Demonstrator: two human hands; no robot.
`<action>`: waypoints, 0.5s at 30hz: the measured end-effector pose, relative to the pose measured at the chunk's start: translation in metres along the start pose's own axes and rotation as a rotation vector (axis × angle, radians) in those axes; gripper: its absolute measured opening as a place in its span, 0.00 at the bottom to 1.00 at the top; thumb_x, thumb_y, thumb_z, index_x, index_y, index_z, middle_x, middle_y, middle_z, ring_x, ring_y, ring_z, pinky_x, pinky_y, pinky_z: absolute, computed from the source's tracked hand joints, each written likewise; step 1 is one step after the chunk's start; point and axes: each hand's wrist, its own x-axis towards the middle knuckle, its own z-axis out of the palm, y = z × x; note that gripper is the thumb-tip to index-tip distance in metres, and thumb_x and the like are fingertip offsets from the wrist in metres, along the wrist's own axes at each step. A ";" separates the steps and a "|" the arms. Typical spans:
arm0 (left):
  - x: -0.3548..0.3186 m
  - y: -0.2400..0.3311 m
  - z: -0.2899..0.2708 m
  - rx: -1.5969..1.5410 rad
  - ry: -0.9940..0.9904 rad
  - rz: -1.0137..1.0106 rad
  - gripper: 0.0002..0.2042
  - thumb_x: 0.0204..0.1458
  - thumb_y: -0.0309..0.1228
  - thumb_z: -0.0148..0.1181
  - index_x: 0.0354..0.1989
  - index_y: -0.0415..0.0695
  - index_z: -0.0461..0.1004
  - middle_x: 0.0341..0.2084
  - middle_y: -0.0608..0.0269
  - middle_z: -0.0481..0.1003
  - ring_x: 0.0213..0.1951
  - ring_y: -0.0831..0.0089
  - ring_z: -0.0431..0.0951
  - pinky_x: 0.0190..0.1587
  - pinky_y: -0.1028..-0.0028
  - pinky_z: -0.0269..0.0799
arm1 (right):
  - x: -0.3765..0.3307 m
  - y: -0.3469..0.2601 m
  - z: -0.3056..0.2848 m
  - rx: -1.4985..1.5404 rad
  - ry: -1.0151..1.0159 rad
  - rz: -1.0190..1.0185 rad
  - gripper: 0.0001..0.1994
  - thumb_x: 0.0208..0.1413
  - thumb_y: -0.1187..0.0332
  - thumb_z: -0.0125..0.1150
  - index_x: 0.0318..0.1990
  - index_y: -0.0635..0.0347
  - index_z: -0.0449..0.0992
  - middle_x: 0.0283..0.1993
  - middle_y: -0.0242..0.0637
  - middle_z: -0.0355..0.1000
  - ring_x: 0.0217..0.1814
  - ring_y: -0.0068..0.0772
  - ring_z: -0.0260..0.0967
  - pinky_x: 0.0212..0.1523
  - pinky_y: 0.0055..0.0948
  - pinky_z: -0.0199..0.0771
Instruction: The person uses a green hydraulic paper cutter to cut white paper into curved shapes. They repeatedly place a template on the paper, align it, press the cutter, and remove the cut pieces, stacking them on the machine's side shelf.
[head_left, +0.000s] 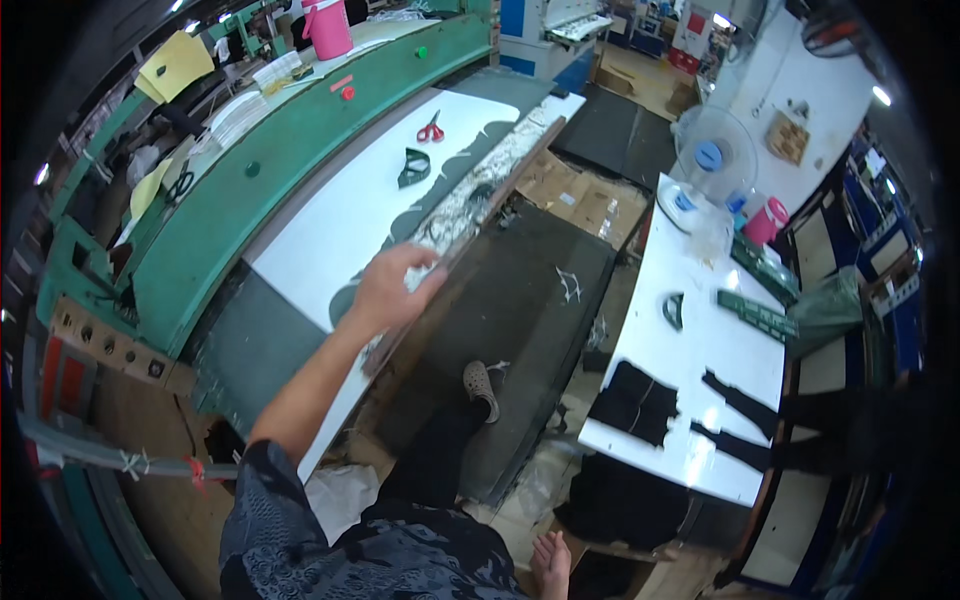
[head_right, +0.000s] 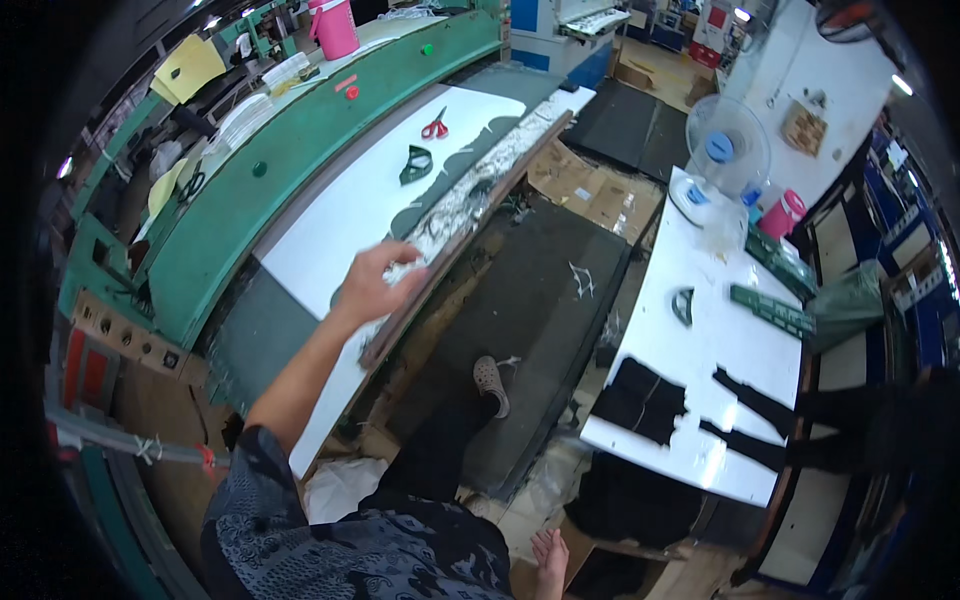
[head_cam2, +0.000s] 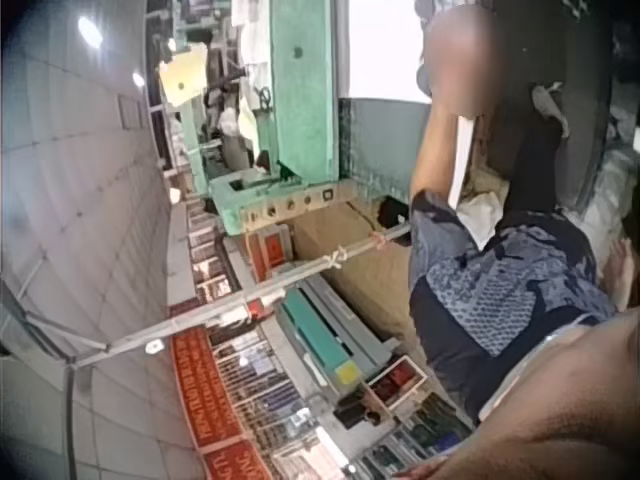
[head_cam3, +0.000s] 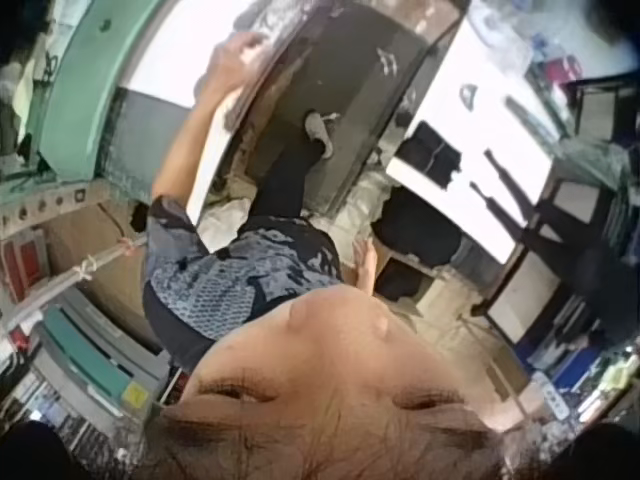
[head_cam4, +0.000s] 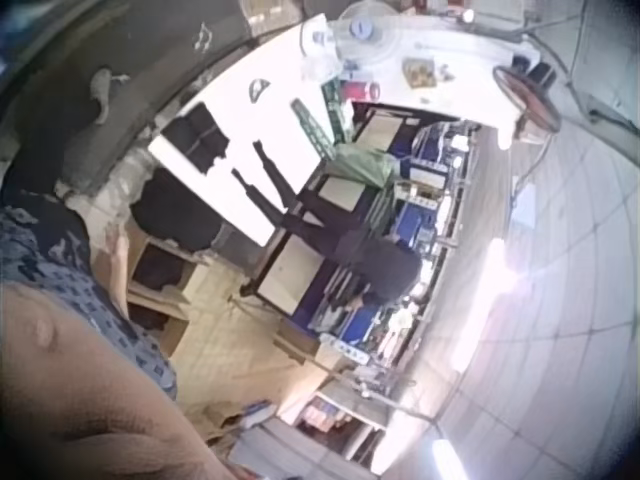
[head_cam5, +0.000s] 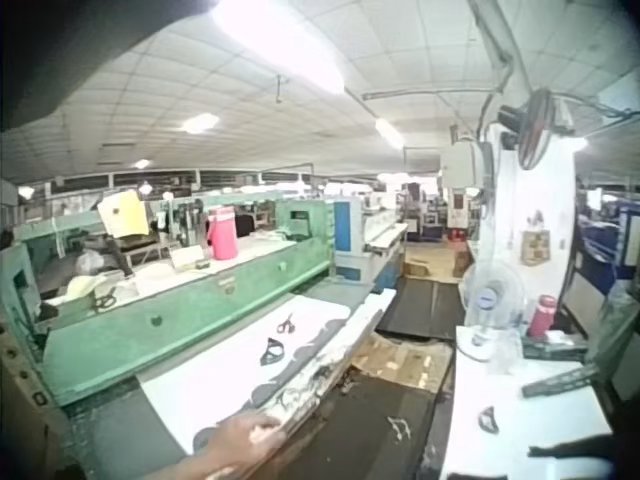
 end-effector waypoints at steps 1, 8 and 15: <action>0.013 -0.006 0.001 0.005 0.009 -0.001 0.11 0.55 0.36 0.72 0.41 0.43 0.84 0.37 0.53 0.85 0.43 0.61 0.86 0.50 0.65 0.79 | -0.001 -0.010 0.003 0.005 0.047 -0.033 0.32 0.70 0.45 0.59 0.67 0.65 0.68 0.60 0.54 0.77 0.57 0.49 0.79 0.59 0.41 0.76; 0.350 -0.257 0.121 0.390 0.165 -0.279 0.24 0.49 0.45 0.73 0.54 0.52 0.78 0.44 0.47 0.80 0.52 0.50 0.80 0.54 0.53 0.77 | 0.028 -0.215 0.154 -0.047 0.163 -0.132 0.28 0.68 0.50 0.65 0.64 0.66 0.74 0.62 0.43 0.75 0.67 0.45 0.72 0.64 0.48 0.76; 0.425 -0.365 0.168 0.303 -0.109 -0.601 0.34 0.48 0.38 0.69 0.68 0.58 0.70 0.54 0.40 0.78 0.56 0.44 0.79 0.56 0.45 0.78 | 0.023 -0.249 0.220 -0.649 0.043 -0.080 0.24 0.69 0.50 0.63 0.60 0.62 0.78 0.53 0.41 0.79 0.54 0.36 0.75 0.54 0.38 0.77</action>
